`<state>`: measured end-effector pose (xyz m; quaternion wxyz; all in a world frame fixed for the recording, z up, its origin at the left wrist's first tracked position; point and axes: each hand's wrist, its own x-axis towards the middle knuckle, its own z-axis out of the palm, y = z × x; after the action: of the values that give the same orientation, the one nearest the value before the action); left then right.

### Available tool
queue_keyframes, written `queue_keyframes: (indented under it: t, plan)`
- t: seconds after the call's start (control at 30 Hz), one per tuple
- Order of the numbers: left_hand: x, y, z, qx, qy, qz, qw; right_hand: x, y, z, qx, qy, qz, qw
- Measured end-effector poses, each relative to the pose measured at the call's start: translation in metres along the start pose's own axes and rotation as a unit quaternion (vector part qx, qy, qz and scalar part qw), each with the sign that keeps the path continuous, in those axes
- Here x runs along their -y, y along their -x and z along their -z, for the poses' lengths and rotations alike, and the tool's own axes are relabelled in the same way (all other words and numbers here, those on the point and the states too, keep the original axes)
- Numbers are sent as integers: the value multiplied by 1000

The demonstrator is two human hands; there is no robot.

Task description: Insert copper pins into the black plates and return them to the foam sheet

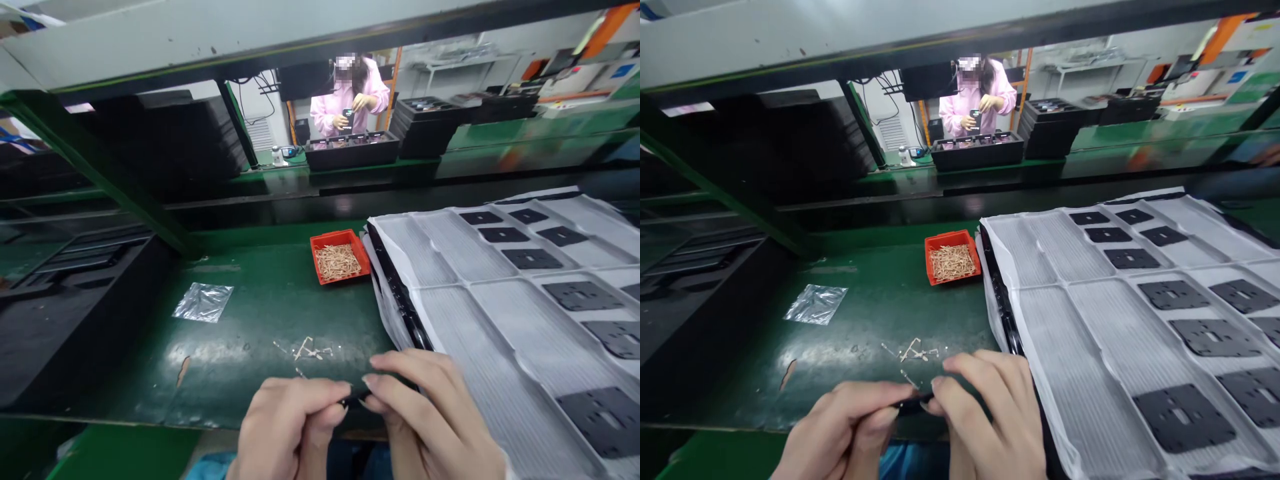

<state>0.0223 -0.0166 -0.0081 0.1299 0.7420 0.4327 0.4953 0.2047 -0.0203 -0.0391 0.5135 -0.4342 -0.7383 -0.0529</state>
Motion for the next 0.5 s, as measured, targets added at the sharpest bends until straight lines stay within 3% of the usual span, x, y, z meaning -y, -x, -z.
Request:
queue_keyframes:
  t: [0.13,0.33,0.4,0.5]
  plan:
    - [2,-4,0,-22,11,-87,996,10,-9,-12,1,-102,-21,995]
    - [5,-10,11,34,-24,-147,988,32,-15,-47,-241,-92,-96,961]
    - [8,-11,15,43,5,-151,988,31,-14,-51,-251,-87,-86,960]
    - [10,-13,19,51,99,-108,988,22,-10,-43,-239,-90,-30,967]
